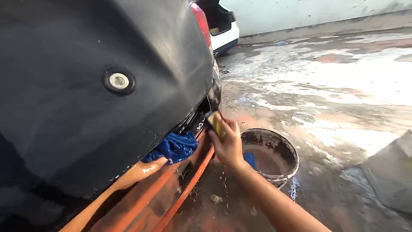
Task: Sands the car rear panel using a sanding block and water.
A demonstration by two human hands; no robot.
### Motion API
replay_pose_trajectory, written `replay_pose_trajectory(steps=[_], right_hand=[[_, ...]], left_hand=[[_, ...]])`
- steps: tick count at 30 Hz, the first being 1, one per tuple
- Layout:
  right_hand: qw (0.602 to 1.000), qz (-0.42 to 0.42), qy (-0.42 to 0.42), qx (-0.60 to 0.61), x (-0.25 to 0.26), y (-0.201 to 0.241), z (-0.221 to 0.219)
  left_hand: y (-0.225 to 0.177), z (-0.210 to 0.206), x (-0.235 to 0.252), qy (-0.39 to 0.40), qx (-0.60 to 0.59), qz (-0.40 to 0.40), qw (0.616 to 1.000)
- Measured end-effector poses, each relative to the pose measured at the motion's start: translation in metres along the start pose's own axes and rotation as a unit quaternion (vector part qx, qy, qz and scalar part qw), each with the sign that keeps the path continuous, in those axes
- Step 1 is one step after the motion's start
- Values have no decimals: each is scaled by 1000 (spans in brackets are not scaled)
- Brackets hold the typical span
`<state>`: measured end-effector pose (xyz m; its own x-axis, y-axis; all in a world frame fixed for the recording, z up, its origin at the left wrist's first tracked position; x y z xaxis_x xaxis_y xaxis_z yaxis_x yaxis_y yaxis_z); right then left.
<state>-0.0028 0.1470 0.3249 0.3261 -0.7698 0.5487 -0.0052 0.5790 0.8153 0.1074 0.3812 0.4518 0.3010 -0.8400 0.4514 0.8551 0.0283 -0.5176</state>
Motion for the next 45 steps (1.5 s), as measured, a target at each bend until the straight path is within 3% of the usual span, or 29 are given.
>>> replay_pose_trajectory(steps=[3,6,8,11,13,16,18,21,24,26,28,31,33,36,38,41,43,45], right_hand=[[998,-63,-20,1,0,12,-3],[999,31,6,6,-49,19,-10],[998,58,-23,8,-28,5,-13],[998,-24,-62,-1,16,-9,-15],[997,-51,-63,12,-5,4,-16],[997,-13,-55,53,-39,11,-20],[994,14,-87,61,-9,-3,-20],[993,-35,-99,45,26,-7,-18],[994,-37,-74,76,-38,11,-19],[994,-7,-70,89,-54,8,-23],[991,7,-93,91,-19,-3,-22],[991,-55,-108,62,24,-7,-17],[992,-69,-84,65,-16,14,-12],[993,-17,-57,104,-66,27,-20],[992,8,-77,102,-31,15,-21],[988,-45,-128,71,29,6,-17],[991,-72,-92,63,-8,22,-14],[993,-45,-58,91,-71,40,-18]], left_hand=[[10,1,10,-3,-35,13,999],[21,6,9,-37,-46,-46,997],[24,11,9,-50,-21,-101,993],[23,13,9,-51,5,-131,990],[23,15,7,-40,17,-146,988],[25,22,5,-46,78,-165,982],[23,25,2,-60,120,-182,974],[13,24,1,-74,145,-201,966],[13,27,0,-79,161,-205,962],[14,28,0,-77,159,-205,963],[12,29,1,-73,156,-215,961],[8,25,5,-61,137,-232,961],[5,25,3,-69,137,-231,961],[7,33,4,-114,161,-235,952],[5,37,2,-127,189,-234,945],[5,36,1,-135,193,-243,941],[2,35,-2,-141,179,-236,945],[1,34,0,-140,171,-239,946]])
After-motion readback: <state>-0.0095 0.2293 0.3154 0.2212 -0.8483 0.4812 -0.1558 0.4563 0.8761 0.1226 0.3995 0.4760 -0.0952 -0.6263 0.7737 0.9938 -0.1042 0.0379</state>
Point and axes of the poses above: each hand's wrist, its own x-axis towards the middle knuckle, its own z-axis out of the back of the hand, y = z × x, the point moved 7 cm from there along x, towards the middle knuckle, and after that the axes turned 15 degrees about -z, right-handed, at the moved point
